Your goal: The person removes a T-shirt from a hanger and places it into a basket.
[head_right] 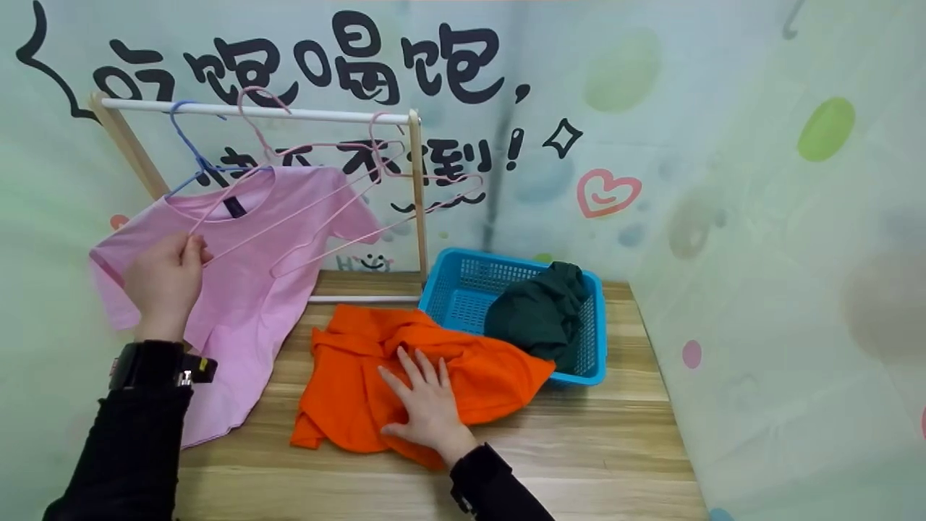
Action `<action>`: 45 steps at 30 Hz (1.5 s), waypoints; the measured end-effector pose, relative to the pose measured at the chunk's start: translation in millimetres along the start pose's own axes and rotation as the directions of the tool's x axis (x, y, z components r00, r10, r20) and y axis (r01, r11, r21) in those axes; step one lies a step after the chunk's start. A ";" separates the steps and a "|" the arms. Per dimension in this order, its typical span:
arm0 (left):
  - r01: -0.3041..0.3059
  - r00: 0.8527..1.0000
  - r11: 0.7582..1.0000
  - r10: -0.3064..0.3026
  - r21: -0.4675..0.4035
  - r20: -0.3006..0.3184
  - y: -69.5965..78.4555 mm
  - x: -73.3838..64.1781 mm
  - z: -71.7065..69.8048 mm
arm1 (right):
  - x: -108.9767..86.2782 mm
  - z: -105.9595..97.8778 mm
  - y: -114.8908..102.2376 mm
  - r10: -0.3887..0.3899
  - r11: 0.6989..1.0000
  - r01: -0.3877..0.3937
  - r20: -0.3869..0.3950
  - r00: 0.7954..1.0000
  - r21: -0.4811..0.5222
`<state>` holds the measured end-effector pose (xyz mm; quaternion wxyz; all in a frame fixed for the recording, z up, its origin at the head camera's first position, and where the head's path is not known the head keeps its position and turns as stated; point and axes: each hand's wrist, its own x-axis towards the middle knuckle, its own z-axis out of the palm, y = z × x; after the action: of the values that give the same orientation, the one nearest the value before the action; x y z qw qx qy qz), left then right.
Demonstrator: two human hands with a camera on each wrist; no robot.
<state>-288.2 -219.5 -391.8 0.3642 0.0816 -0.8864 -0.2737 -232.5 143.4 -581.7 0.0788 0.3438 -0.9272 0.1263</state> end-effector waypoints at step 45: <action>-0.047 0.899 0.994 0.001 0.095 0.438 -34.5 -29.2 47.1 | 7.2 34.6 8.6 0.258 0.966 -0.244 0.272 0.927 -0.085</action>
<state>-301.5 -218.3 -455.7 0.1549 0.0259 -0.9594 -0.2343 -245.6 135.3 -614.6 -0.0615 0.2348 -0.9681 0.0620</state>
